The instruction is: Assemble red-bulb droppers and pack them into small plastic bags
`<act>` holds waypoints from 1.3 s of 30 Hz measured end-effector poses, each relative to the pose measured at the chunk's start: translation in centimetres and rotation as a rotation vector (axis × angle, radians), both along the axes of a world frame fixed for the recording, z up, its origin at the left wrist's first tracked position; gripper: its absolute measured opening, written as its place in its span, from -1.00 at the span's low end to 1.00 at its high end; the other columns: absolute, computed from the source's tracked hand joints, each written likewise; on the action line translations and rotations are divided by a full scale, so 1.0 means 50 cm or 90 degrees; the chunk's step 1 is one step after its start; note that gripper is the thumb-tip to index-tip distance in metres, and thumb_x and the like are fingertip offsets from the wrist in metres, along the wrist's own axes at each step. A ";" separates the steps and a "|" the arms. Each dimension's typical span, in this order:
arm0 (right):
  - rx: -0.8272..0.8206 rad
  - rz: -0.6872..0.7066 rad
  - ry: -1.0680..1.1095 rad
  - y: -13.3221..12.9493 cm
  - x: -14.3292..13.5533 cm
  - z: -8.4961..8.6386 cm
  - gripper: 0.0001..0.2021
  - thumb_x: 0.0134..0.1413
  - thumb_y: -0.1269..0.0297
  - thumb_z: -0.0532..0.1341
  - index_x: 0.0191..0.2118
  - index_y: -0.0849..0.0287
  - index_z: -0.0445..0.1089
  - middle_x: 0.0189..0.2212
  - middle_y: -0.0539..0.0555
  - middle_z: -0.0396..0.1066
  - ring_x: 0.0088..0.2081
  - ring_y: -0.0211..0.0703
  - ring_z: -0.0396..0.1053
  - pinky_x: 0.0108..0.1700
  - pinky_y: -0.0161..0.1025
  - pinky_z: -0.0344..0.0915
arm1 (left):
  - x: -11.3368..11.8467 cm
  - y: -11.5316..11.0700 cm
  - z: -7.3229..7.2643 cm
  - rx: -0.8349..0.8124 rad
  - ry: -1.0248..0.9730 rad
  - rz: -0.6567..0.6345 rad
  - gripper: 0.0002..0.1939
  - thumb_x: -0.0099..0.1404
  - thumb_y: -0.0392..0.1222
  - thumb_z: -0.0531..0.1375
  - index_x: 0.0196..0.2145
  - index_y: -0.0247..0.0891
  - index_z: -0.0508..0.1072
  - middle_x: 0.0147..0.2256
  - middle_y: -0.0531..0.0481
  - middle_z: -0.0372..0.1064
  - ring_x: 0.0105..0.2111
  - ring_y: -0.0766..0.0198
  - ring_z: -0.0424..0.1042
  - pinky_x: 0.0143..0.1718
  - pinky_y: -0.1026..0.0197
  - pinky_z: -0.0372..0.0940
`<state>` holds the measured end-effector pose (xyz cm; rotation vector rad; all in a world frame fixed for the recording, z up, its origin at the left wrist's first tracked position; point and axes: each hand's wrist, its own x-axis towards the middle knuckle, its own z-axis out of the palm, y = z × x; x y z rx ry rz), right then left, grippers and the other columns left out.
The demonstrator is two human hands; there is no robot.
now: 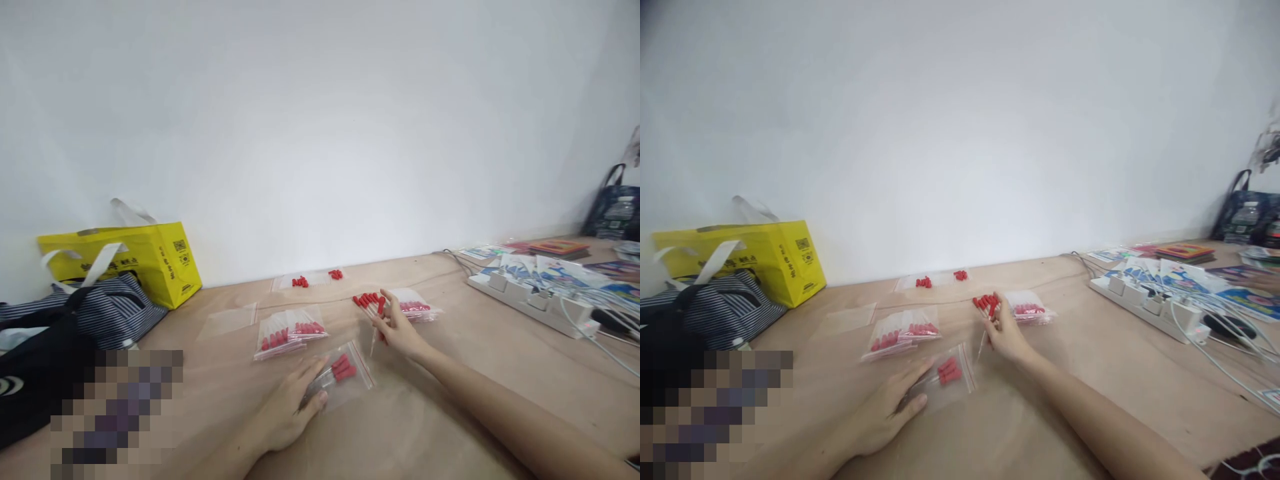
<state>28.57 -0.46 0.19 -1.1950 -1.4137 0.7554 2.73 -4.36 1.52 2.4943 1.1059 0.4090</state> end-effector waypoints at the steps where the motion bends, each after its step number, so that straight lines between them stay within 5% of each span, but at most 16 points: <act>1: -0.021 0.014 0.061 -0.015 -0.001 -0.006 -0.47 0.01 0.20 0.04 0.07 0.10 -0.20 -0.52 -0.10 0.19 -0.65 -0.32 0.22 -0.62 -0.35 0.18 | 0.000 0.000 0.000 0.001 -0.004 0.001 -0.52 0.27 -0.02 -0.04 0.13 -0.05 0.03 0.14 0.03 0.02 0.12 0.12 0.01 0.11 -0.03 -0.04; 8: -0.058 -0.043 0.267 -0.045 -0.029 -0.028 -0.44 -0.12 0.08 0.13 -0.04 0.09 -0.16 -0.54 -0.12 0.21 -0.60 -0.27 0.30 -0.57 -0.29 0.28 | -0.003 0.001 0.001 0.004 0.019 -0.008 -0.47 0.25 -0.07 -0.01 0.16 -0.06 -0.04 0.16 0.00 -0.03 0.13 0.10 -0.03 0.10 -0.08 -0.05; 17: -0.097 0.041 0.320 -0.067 -0.041 -0.029 -0.52 -0.16 -0.03 0.13 -0.20 0.10 -0.09 -0.56 -0.11 0.26 -0.56 -0.24 0.34 -0.50 -0.25 0.29 | 0.003 -0.005 0.008 0.010 -0.008 0.000 -0.46 0.21 -0.08 0.04 0.14 -0.09 0.02 0.14 -0.02 0.03 0.12 0.08 0.01 0.09 -0.07 -0.02; 25: -0.138 0.108 0.160 -0.075 -0.051 -0.030 -0.55 -0.24 -0.11 0.16 -0.35 0.13 0.07 -0.59 -0.15 0.24 -0.74 -0.43 0.14 -0.76 -0.46 0.00 | 0.005 -0.003 0.005 0.013 0.033 0.004 -0.45 0.23 -0.09 0.01 0.16 -0.14 -0.02 0.16 -0.05 -0.02 0.13 0.09 -0.04 0.11 -0.07 -0.05; 33: -0.223 0.343 -0.025 -0.064 -0.010 -0.013 -0.61 -0.06 0.00 0.09 -0.26 0.25 0.31 -0.85 -0.22 0.04 -0.81 -0.45 0.00 -0.75 -0.47 -0.13 | 0.004 -0.002 0.006 0.022 0.027 -0.007 -0.46 0.24 -0.06 0.00 0.16 -0.10 -0.03 0.15 -0.04 0.00 0.12 0.09 0.00 0.10 -0.07 -0.04; 39: -0.277 0.345 0.019 -0.052 -0.010 -0.020 -0.63 -0.34 0.07 0.29 -0.38 0.24 0.33 -0.67 -0.14 0.28 -0.78 -0.48 0.09 -0.73 -0.47 -0.02 | -0.003 0.004 -0.003 0.006 -0.001 -0.007 -0.41 0.19 -0.10 0.06 0.16 -0.08 -0.03 0.15 -0.03 -0.01 0.13 0.05 -0.02 0.09 -0.09 -0.03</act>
